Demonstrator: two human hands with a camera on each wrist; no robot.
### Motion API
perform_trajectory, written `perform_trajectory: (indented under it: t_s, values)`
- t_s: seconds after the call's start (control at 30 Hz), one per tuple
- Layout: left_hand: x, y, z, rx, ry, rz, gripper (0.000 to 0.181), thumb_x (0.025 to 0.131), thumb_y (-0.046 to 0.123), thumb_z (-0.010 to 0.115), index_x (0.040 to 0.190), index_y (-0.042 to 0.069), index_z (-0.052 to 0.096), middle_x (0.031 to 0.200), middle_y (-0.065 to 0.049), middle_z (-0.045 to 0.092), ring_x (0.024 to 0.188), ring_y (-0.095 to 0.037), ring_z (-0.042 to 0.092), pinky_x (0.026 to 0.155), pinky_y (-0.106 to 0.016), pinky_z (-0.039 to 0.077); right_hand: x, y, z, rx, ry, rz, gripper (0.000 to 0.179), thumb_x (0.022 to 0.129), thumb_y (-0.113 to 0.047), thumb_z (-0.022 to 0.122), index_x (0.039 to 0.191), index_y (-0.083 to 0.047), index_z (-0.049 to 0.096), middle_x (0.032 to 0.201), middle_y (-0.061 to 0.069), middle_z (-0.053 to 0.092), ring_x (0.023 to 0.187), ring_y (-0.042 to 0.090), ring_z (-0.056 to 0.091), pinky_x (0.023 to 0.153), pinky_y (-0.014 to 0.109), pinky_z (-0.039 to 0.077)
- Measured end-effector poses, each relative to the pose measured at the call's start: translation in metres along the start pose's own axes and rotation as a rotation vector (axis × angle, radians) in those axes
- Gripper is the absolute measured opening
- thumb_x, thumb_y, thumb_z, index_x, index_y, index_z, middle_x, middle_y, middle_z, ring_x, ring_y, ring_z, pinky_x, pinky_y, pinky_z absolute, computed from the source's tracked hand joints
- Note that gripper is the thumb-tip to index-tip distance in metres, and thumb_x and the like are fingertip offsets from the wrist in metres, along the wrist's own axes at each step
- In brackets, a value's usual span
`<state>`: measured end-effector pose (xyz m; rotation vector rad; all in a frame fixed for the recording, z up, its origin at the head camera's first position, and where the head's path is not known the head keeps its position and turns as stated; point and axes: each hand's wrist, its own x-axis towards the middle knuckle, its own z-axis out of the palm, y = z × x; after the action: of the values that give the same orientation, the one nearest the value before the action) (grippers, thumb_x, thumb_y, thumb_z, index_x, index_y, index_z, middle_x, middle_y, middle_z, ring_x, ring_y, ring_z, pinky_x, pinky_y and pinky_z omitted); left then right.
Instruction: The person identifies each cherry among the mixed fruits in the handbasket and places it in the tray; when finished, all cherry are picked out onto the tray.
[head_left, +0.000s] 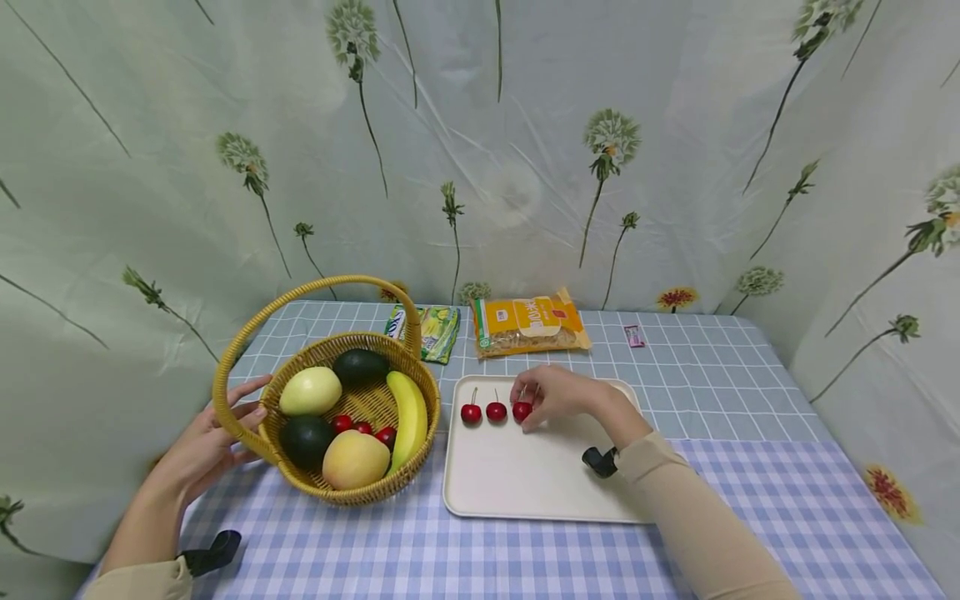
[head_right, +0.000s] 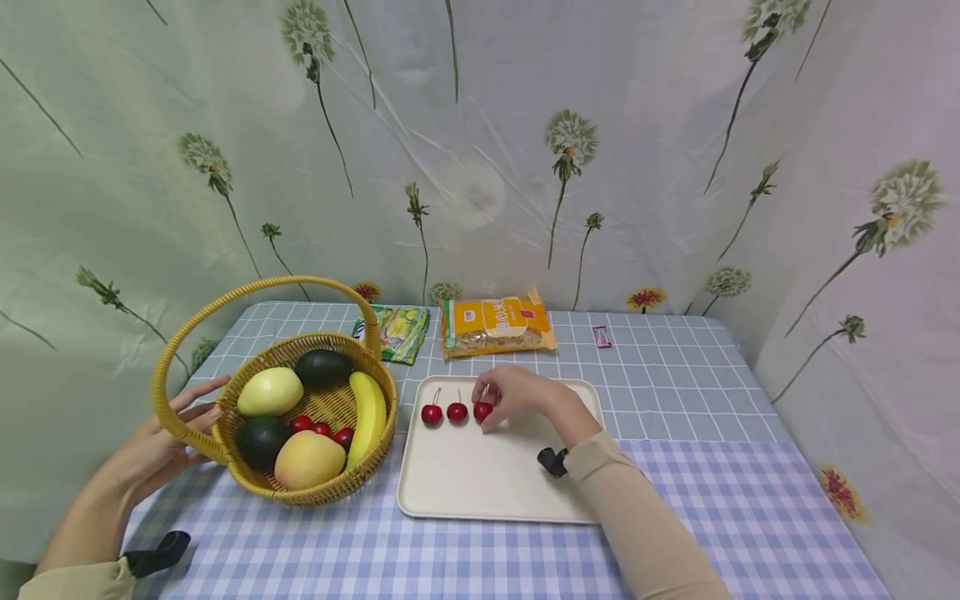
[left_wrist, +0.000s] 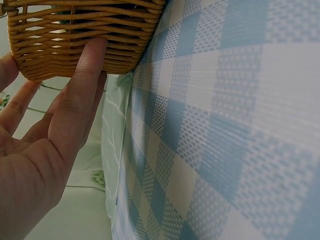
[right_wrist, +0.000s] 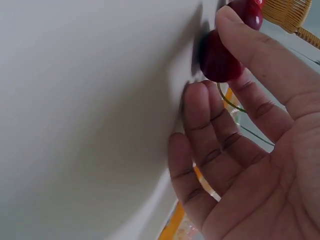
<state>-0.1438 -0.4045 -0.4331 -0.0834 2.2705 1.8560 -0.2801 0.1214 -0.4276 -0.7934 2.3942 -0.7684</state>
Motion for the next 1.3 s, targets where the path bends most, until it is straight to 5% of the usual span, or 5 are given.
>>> perform_trajectory:
  t_s: [0.67,1.03,1.3]
  values:
    - [0.002,-0.003,0.0,-0.025,-0.012,0.012,0.063,0.114,0.022,0.054,0.17,0.027,0.027,0.128,0.025,0.061,0.113,0.003,0.065,0.087,-0.032,0.06,0.004,-0.037,-0.034,-0.09,0.045,-0.094,0.042,0.092,-0.027,0.087,0.128,-0.011,0.072,0.109,0.009,0.071,0.097,0.019,0.065,0.084,0.032,0.054]
    - [0.002,-0.002,-0.001,-0.01,-0.013,0.011,0.063,0.114,0.022,0.054,0.17,0.028,0.027,0.128,0.027,0.06,0.114,0.003,0.064,0.087,-0.033,0.061,0.026,-0.089,-0.022,-0.097,-0.034,-0.206,0.034,0.097,-0.023,0.082,0.128,-0.014,0.071,0.12,0.013,0.074,0.109,0.021,0.068,0.096,0.034,0.056]
    - [0.002,-0.002,-0.001,-0.026,-0.017,0.011,0.063,0.114,0.022,0.054,0.17,0.028,0.027,0.128,0.026,0.06,0.114,0.003,0.064,0.087,-0.034,0.061,0.051,-0.135,-0.01,-0.172,-0.101,-0.307,0.038,0.1,-0.021,0.08,0.135,-0.01,0.069,0.12,0.01,0.073,0.105,0.018,0.068,0.093,0.03,0.057]
